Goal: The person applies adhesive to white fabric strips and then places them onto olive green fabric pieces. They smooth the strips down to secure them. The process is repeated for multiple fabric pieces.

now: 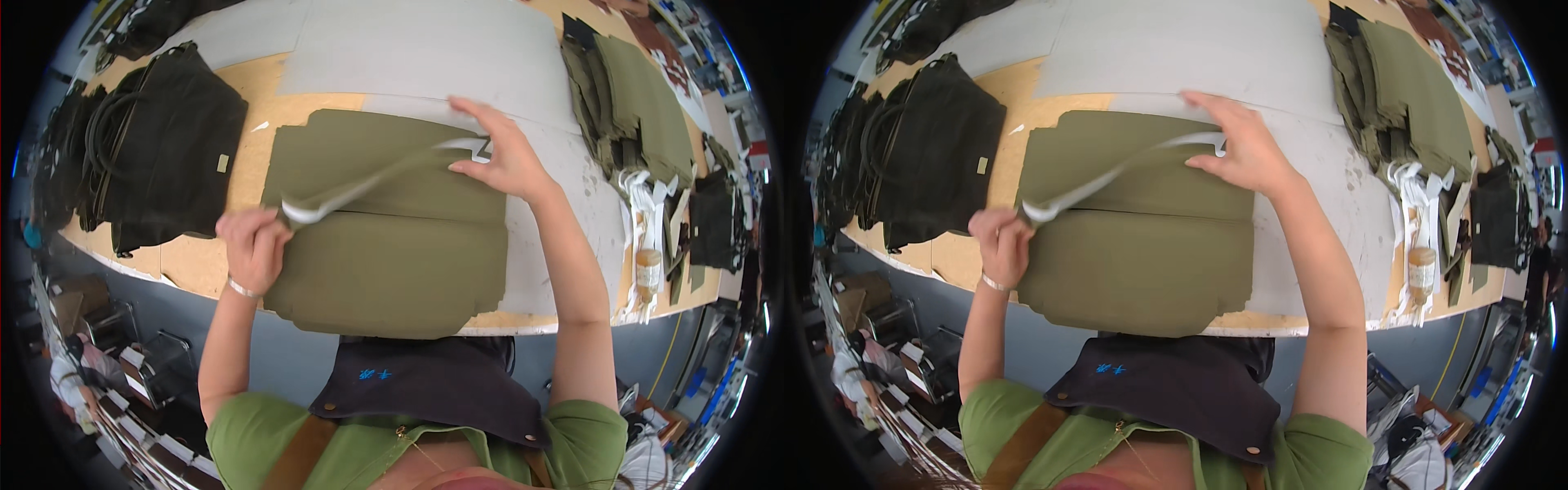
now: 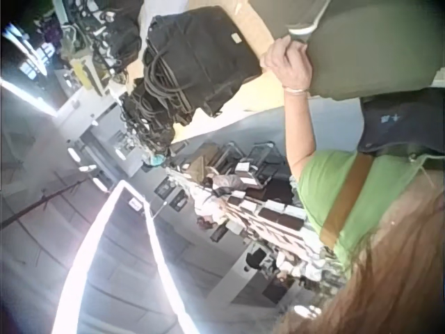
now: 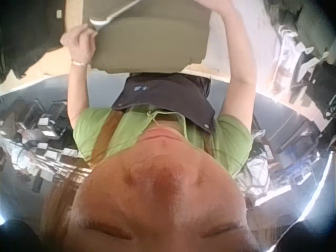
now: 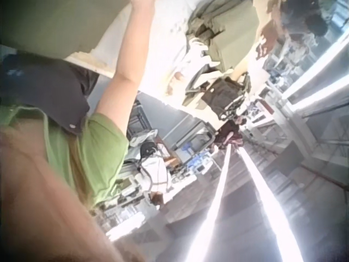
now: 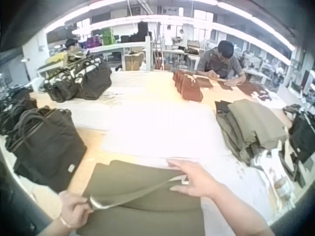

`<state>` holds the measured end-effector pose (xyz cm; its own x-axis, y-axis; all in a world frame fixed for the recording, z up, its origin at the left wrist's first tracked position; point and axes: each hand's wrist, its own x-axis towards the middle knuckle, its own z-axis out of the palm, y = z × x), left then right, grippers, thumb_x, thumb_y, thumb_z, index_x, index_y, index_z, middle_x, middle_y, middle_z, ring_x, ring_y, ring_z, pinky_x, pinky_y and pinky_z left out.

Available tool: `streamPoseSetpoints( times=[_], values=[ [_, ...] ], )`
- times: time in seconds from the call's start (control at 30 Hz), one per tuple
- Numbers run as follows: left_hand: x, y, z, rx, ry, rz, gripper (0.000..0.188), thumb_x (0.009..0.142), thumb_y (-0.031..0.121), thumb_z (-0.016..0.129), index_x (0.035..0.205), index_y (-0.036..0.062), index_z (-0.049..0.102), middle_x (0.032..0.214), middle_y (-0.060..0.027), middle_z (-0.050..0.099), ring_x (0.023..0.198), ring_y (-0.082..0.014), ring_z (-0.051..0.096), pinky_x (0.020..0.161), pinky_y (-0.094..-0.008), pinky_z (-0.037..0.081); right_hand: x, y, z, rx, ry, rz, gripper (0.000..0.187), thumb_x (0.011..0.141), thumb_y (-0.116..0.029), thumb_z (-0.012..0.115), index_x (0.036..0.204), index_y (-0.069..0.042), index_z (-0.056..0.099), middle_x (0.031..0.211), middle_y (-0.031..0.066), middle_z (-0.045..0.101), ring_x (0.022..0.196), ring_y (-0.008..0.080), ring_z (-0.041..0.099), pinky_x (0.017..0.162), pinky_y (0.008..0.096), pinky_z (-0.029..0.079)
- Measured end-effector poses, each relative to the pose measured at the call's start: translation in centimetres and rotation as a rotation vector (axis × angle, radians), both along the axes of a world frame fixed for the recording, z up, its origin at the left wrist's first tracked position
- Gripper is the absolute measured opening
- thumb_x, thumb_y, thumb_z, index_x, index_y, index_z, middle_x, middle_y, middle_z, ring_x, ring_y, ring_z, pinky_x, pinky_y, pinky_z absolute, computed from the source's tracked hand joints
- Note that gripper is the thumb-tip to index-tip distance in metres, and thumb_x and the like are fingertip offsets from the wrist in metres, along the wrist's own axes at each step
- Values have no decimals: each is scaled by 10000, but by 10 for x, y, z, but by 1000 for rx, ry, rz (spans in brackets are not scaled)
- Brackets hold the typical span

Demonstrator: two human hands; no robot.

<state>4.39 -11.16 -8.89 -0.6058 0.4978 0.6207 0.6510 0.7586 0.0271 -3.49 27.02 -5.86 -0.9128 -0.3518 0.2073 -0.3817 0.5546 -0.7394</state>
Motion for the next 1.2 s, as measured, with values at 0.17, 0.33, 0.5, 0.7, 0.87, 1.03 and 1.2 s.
streamPoseSetpoints(
  times=[0.17, 0.33, 0.5, 0.7, 0.87, 1.03, 1.2],
  values=[
    [39, -26, 5, 206, -87, 267, 124, 829, 97, 678, 901, 44, 591, 1068, -131, 563, 1011, -307, 530, 930, -433, 403, 95, -3, 19, 270, 304, 280, 527, 592, -57, 689, 1103, -181, 648, 861, -23, 645, 830, 179, 589, 868, 364, 447],
    [30, -5, 22, 470, -249, 259, 111, 899, 28, 618, 992, -12, 572, 971, -124, 601, 903, -224, 561, 841, -310, 445, 188, -2, -10, -19, 27, 301, 291, 763, -66, 635, 1033, -165, 676, 859, -29, 638, 875, 183, 622, 790, 339, 495],
    [15, 40, 30, 369, -409, 73, 190, 895, 57, 646, 714, 8, 619, 610, -35, 548, 497, -129, 438, 470, -262, 330, 196, 138, -24, 192, -34, -807, 332, 883, -274, 683, 660, -32, 650, 531, 93, 575, 434, 163, 473, 446, 304, 422],
    [2, 95, 33, 363, -478, -13, 82, 902, 45, 602, 929, 0, 665, 779, -85, 623, 653, -178, 548, 578, -277, 425, 195, 276, -34, 982, 201, -1105, 163, 846, -253, 656, 884, -97, 684, 790, 65, 651, 804, 277, 592, 719, 400, 448],
    [-1, 127, 46, 156, -485, -101, 196, 830, -4, 618, 1021, 17, 658, 978, -114, 653, 873, -254, 605, 778, -339, 454, 181, 283, -36, 1223, -73, -1008, 133, 769, -250, 692, 807, -126, 723, 829, 27, 667, 920, 236, 565, 823, 382, 385],
    [-1, 120, 39, 43, -559, -115, 223, 801, -22, 626, 1015, 28, 663, 969, -111, 655, 889, -286, 608, 830, -366, 434, 171, 292, -22, 1170, -221, -1032, 102, 782, -242, 678, 828, -165, 725, 900, 11, 692, 891, 254, 592, 796, 404, 419],
    [-3, 122, 37, 44, -567, -117, 207, 799, -19, 630, 998, 27, 663, 950, -111, 656, 881, -281, 607, 821, -367, 433, 165, 333, 5, 1059, -105, -1275, 155, 765, -270, 730, 884, -171, 724, 934, 37, 708, 907, 268, 638, 794, 418, 462]
  ],
)
